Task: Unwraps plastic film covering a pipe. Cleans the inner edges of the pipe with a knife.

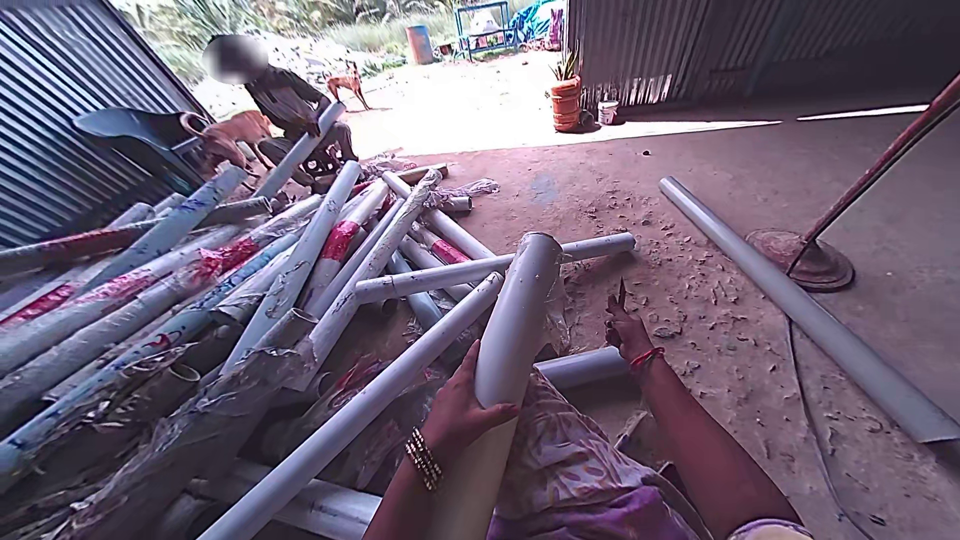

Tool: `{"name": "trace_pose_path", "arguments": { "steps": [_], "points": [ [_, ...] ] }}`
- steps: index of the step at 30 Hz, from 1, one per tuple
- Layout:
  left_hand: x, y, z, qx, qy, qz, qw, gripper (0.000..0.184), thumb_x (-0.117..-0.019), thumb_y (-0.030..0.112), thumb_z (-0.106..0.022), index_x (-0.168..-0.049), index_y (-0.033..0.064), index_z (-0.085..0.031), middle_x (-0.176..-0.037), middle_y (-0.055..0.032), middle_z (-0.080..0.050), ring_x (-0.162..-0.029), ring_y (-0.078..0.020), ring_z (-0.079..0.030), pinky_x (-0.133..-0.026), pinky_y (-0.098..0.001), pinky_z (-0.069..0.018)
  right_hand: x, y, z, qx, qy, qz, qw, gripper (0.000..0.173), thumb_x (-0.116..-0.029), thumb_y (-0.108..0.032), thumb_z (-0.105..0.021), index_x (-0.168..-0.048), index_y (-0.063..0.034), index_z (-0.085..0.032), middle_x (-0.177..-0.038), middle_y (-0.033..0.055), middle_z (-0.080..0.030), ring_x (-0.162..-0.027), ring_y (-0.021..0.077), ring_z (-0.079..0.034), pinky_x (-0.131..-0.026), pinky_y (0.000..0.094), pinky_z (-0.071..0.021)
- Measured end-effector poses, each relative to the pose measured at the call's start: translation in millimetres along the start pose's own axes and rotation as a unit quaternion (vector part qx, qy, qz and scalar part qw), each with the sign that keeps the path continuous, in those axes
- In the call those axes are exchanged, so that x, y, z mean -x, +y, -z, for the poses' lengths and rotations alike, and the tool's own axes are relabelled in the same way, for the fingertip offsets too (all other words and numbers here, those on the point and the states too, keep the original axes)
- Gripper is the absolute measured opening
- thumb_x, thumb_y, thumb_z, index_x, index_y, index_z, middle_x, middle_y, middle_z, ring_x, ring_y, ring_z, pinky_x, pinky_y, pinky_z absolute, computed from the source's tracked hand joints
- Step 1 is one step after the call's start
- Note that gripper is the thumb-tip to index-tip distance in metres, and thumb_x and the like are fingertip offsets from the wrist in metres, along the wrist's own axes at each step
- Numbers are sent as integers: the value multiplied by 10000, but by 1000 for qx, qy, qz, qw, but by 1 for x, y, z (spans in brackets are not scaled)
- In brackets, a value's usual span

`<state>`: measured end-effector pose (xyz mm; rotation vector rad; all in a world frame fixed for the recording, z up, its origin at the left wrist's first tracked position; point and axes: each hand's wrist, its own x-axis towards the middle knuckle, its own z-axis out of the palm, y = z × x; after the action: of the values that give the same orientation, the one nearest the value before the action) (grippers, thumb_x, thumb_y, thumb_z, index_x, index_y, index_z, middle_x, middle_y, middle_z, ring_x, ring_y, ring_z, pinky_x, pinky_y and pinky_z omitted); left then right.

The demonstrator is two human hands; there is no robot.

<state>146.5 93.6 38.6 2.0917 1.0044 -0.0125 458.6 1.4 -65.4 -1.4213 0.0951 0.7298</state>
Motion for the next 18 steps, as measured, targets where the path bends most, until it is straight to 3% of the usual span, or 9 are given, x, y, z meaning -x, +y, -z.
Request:
{"name": "trace_pose_path", "arguments": {
  "steps": [1,3,5,7,8,10,11,15,18],
  "points": [
    [-3,-4,1,21,-6,-2,1000,1272,-705,507,-877,-1654,94,-138,-1445,-232,-560,-1285,-364,-595,-1074,-578,-457,9,-8,1,52,-15,31,998,318,-1084,-362,-523,-1161,-54,-513,-656,-24,-417,-466,59,-397,-437,213,-360],
    [-9,-16,2,74,-18,-11,997,1268,-672,492,-870,-1651,115,-158,-1401,-226,-590,-1265,-337,-612,-1062,-562,-480,37,-28,-1,116,-68,84,987,415,-1114,-279,-459,-1441,-35,-387,-945,105,-536,-705,176,-559,-625,353,-506],
    [-13,-23,2,121,-33,-20,992,1264,-647,491,-856,-1644,119,-174,-1390,-209,-598,-1242,-289,-629,-1042,-522,-508,72,-41,-9,179,-129,193,956,470,-1101,-126,-366,-1534,25,-261,-1130,181,-549,-840,197,-623,-719,358,-553],
    [-15,-24,4,163,-54,-26,985,1249,-665,456,-838,-1645,106,-148,-1439,-193,-561,-1264,-234,-615,-1057,-458,-514,109,-37,-18,263,-158,369,877,534,-1033,-97,-395,-1507,125,-293,-1041,195,-615,-796,168,-653,-727,313,-571],
    [-16,-24,5,181,-65,-27,981,1237,-689,433,-823,-1648,95,-121,-1474,-193,-528,-1286,-217,-599,-1066,-434,-509,126,-29,-24,304,-148,457,823,545,-1013,-121,-456,-1471,159,-362,-925,188,-670,-718,197,-674,-684,355,-583],
    [-15,-22,5,219,-83,-21,972,1208,-725,371,-802,-1649,91,-78,-1519,-187,-475,-1299,-188,-581,-1060,-388,-512,152,-6,-36,371,-114,570,724,569,-973,-205,-560,-1412,147,-477,-738,125,-695,-537,248,-658,-512,418,-553],
    [-16,-21,4,234,-84,-16,969,1191,-728,343,-791,-1648,92,-76,-1519,-182,-471,-1288,-182,-586,-1046,-377,-521,157,4,-41,397,-108,586,698,569,-959,-220,-588,-1405,125,-510,-734,125,-702,-508,272,-655,-470,433,-536],
    [-13,-19,4,261,-68,-17,963,1139,-727,317,-766,-1638,79,-124,-1509,-168,-477,-1270,-166,-588,-1029,-355,-524,130,30,-48,426,-70,615,660,401,-957,-195,-588,-1308,-43,-707,-866,195,-740,-548,312,-686,-460,443,-544],
    [-15,-29,3,263,-58,-24,963,1173,-684,372,-798,-1626,80,-163,-1451,-126,-534,-1214,-123,-623,-996,-321,-550,108,35,-47,416,-54,648,636,393,-957,-215,-546,-1276,-92,-740,-742,198,-668,-469,305,-615,-406,418,-485]
  ]
}}
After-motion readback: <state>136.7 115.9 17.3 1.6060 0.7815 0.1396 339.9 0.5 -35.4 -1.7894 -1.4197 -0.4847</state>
